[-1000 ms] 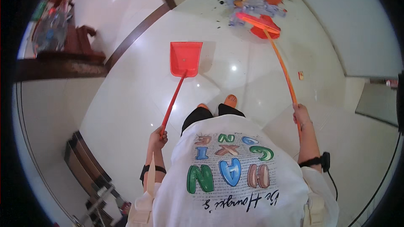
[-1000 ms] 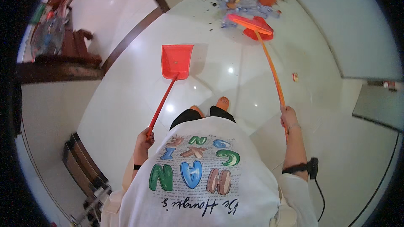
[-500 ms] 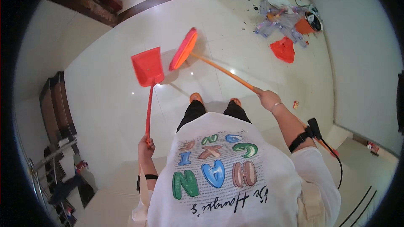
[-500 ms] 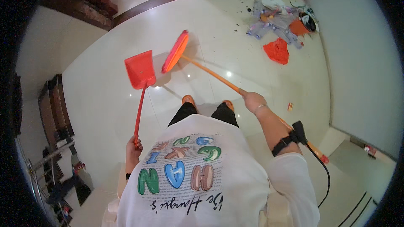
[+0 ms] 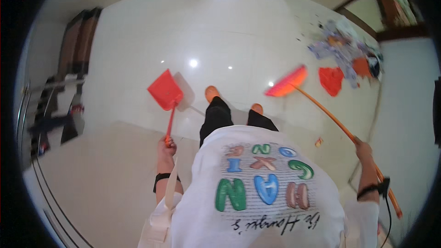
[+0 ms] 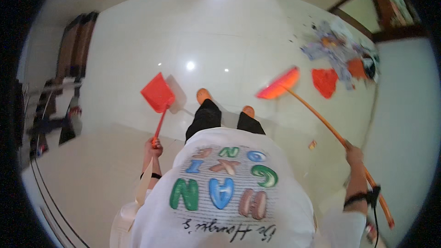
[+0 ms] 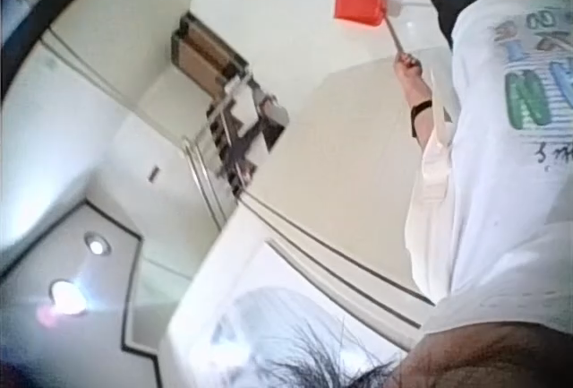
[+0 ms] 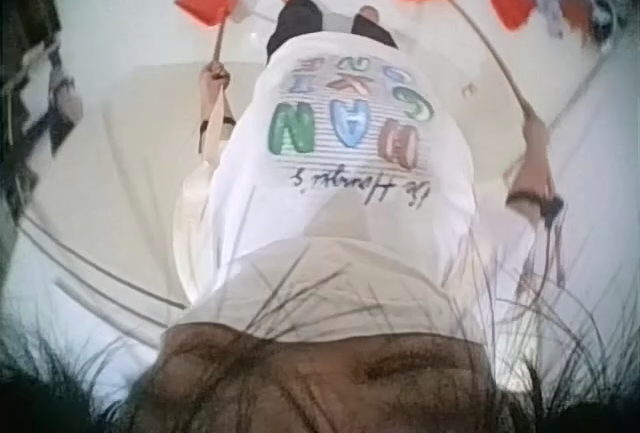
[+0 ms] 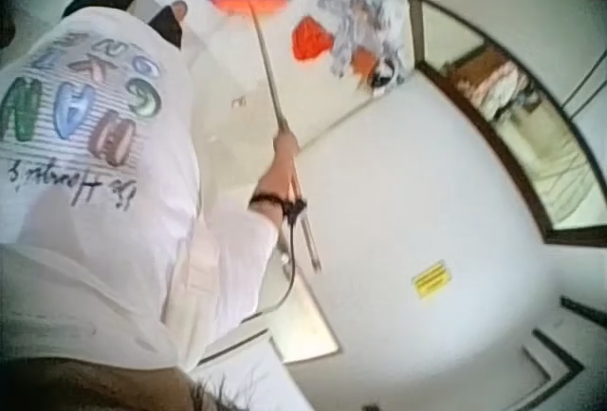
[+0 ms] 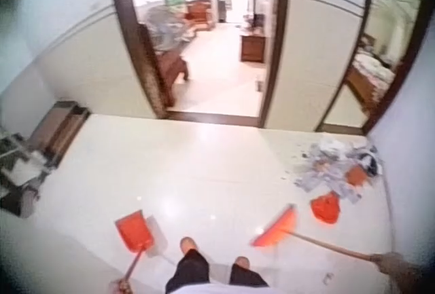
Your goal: Sweeping debris from a tiled living room floor into a dustpan.
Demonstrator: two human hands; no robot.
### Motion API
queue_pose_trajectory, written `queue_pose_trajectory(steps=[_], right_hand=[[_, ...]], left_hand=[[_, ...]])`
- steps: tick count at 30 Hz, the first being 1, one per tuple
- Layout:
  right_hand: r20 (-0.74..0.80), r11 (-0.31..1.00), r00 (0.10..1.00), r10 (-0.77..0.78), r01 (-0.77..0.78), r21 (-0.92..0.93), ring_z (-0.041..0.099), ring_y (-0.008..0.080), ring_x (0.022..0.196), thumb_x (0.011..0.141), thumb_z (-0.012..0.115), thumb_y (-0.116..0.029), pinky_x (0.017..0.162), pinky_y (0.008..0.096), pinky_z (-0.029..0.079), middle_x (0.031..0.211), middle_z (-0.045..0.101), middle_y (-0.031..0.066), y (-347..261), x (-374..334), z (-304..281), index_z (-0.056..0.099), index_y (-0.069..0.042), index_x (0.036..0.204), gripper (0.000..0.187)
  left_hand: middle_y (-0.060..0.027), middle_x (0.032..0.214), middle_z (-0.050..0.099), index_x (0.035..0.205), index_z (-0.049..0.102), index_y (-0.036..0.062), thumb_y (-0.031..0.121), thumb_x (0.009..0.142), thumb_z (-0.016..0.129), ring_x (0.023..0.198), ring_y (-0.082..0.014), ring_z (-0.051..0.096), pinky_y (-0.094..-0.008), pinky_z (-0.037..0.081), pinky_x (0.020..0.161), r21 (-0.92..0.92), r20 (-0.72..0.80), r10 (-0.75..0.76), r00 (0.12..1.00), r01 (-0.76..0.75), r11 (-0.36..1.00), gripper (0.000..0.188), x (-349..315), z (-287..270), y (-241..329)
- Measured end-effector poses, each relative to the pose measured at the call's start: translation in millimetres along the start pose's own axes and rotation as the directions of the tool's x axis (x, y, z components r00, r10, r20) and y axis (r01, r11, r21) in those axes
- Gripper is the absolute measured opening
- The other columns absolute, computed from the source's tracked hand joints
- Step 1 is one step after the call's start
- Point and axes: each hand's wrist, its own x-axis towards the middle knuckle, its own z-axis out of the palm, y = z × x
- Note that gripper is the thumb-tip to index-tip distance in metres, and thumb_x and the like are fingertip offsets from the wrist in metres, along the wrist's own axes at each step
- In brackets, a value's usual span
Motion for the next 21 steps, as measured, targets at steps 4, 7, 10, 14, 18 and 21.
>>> queue_pose_trajectory(steps=[4,7,10,14,18,21], right_hand=[[-0.141,0.988,0.989,0.045,-0.065,-0.142,0.056,0.0311,0.079,0.081,0.046,-0.018,0.069,0.0399,0.045,0.086,0.059,0.0136,37,-36,-42,0.05,-0.02,0.111,0.031],[-0.183,0.992,0.98,0.075,-0.055,0.111,0.055,0.0309,0.087,0.079,0.049,-0.012,0.076,0.0373,0.044,0.095,0.057,0.016,49,-52,-51,0.052,-0.011,0.11,0.031],[-0.145,0.907,0.989,0.003,0.058,0.418,0.054,0.0267,0.096,0.079,0.048,-0.009,0.083,0.0335,0.041,0.104,0.054,0.0178,41,-43,-50,0.049,-0.004,0.112,0.034],[-0.15,0.904,0.978,-0.143,0.191,0.383,0.051,0.0242,0.1,0.082,0.048,-0.014,0.084,0.0289,0.04,0.111,0.051,0.0172,-70,-4,-64,0.045,-0.001,0.115,0.035],[-0.217,0.849,0.9,-0.378,0.43,0.308,0.053,0.0296,0.095,0.084,0.044,-0.021,0.079,0.0327,0.041,0.101,0.054,0.0205,-208,18,-108,0.047,-0.011,0.115,0.033],[-0.186,0.825,0.839,-0.511,0.54,0.171,0.054,0.0336,0.088,0.084,0.043,-0.023,0.074,0.0362,0.043,0.094,0.055,0.0203,-300,36,-128,0.048,-0.015,0.114,0.031]], left_hand=[[0.0008,0.047,0.04,0.067,0.041,0.0088,0.023,0.083,0.038,0.036,-0.0091,0.038,-0.0192,0.031,0.033,-0.175,-0.112,-0.055,0.992,0.035,0.984,0.021,-22,-22,-26],[0.0004,0.048,0.041,0.07,0.042,0.0078,0.024,0.082,0.039,0.036,-0.009,0.038,-0.0189,0.031,0.034,-0.207,-0.138,-0.088,0.987,0.058,0.977,0.021,-32,-53,-26],[-0.0001,0.049,0.042,0.073,0.043,0.0076,0.024,0.081,0.04,0.037,-0.0088,0.038,-0.0192,0.031,0.035,-0.252,-0.199,-0.141,0.97,0.088,0.964,0.019,-34,-79,-19],[-0.0004,0.05,0.042,0.074,0.043,0.0073,0.023,0.081,0.04,0.039,-0.0086,0.039,-0.02,0.031,0.036,-0.152,-0.313,-0.1,0.945,0.054,0.987,0.017,-35,-108,-9],[-0.0012,0.051,0.043,0.074,0.043,0.007,0.022,0.081,0.039,0.04,-0.0096,0.04,-0.0207,0.033,0.037,-0.142,-0.378,-0.086,0.922,0.034,0.989,0.017,-39,-137,3],[-0.0033,0.052,0.046,0.075,0.043,0.0066,0.021,0.081,0.038,0.04,-0.0111,0.042,-0.0204,0.033,0.038,-0.203,-0.43,-0.029,0.902,-0.065,0.977,0.017,-38,-148,9]])
